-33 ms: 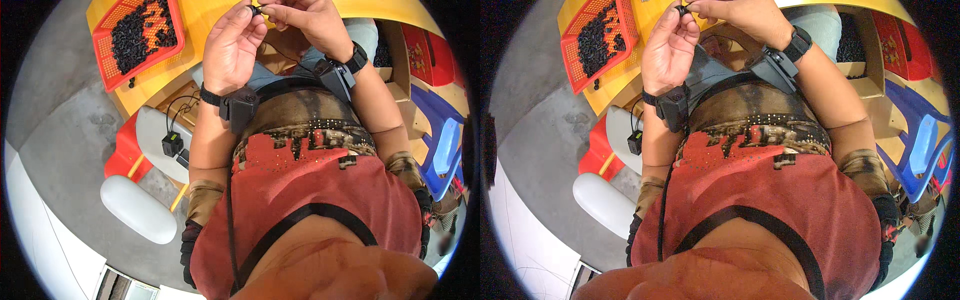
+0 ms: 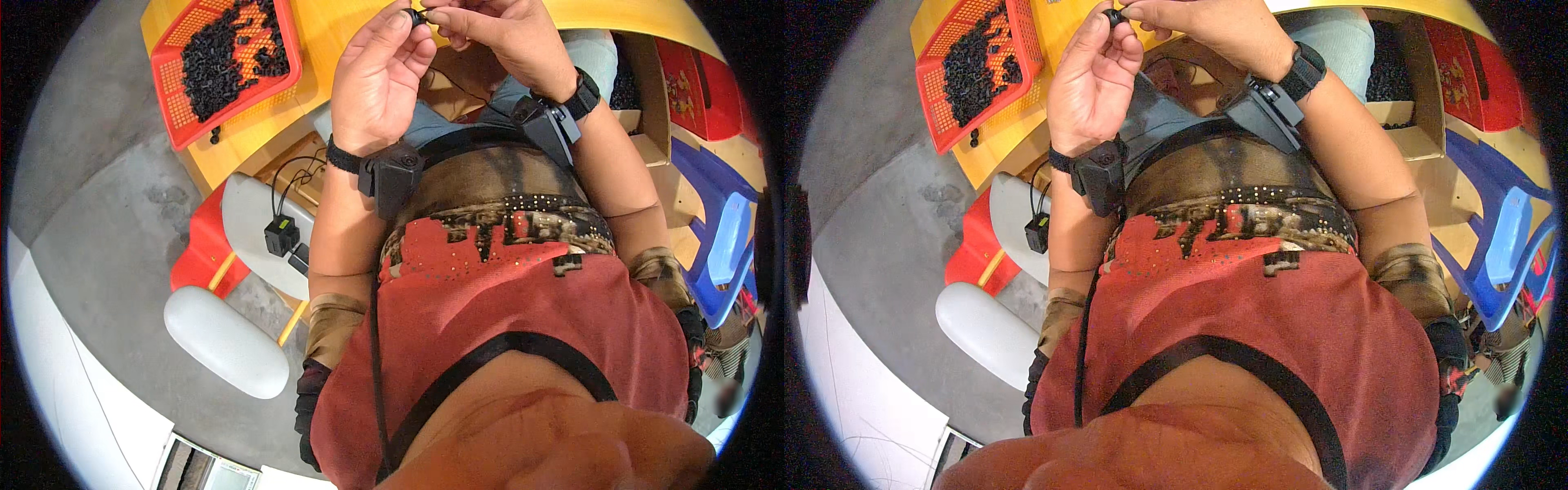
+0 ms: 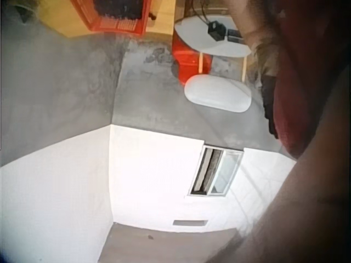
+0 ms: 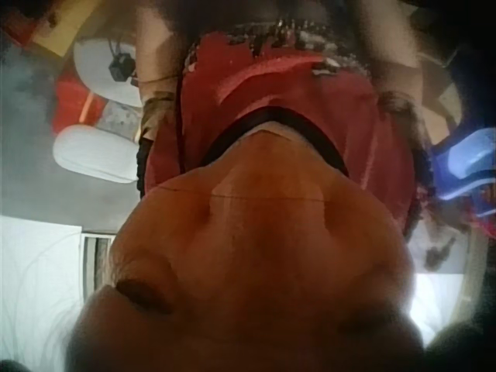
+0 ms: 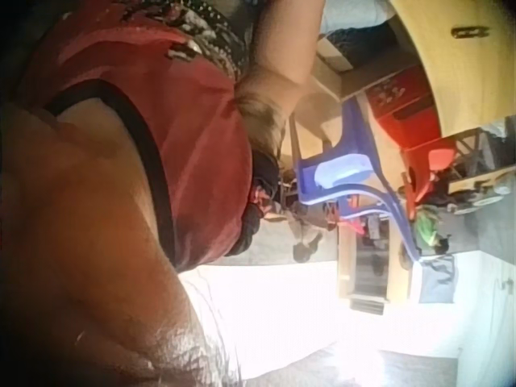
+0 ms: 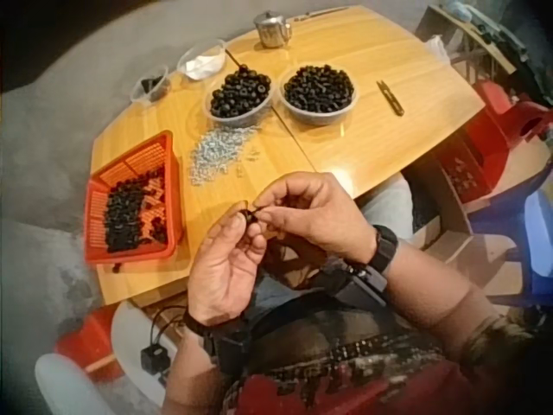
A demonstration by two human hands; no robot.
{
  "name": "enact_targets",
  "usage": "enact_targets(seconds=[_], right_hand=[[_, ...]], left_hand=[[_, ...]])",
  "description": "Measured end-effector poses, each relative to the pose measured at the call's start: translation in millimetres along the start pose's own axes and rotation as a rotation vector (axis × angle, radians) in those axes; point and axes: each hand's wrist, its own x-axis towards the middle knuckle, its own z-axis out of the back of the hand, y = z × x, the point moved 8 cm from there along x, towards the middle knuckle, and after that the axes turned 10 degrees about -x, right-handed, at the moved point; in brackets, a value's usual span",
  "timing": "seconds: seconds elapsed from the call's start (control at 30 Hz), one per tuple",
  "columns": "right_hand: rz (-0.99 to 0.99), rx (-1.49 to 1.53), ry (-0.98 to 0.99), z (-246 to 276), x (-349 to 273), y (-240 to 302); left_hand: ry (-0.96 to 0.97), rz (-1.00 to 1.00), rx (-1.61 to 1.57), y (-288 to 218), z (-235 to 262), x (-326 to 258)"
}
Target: Assembling small silver metal bits into small black plastic circular components at a workbench.
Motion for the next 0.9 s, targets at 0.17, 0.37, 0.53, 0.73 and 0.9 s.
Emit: enact_targets(seconds=[0.17,0.37,0.53,0.73,0.9], right_hand=[[-0.052,0.042,0.004,1.3,-1.6,-2.2],[-0.039,0.053,-0.001,2.7,-0.6,-4.0],[-0.055,0.106,0.007,0.9,-0.9,-6.7],[-0.058,0.056,-0.006,3.4,-0.9,-5.9],[-0.034,0.060,-0.004,3.4,0.1,-6.6]], left_hand=[[0.011,0.023,-0.020,1.8,-2.2,0.4],[0.017,0.013,-0.006,1.5,-1.0,0.9],[-0.006,0.010,0.038,2.6,2.0,2.9],[-0.014,0.021,-0.003,3.7,7.0,3.1],[-0.031,0.020,-0.007,3.5,6.9,2.7]])
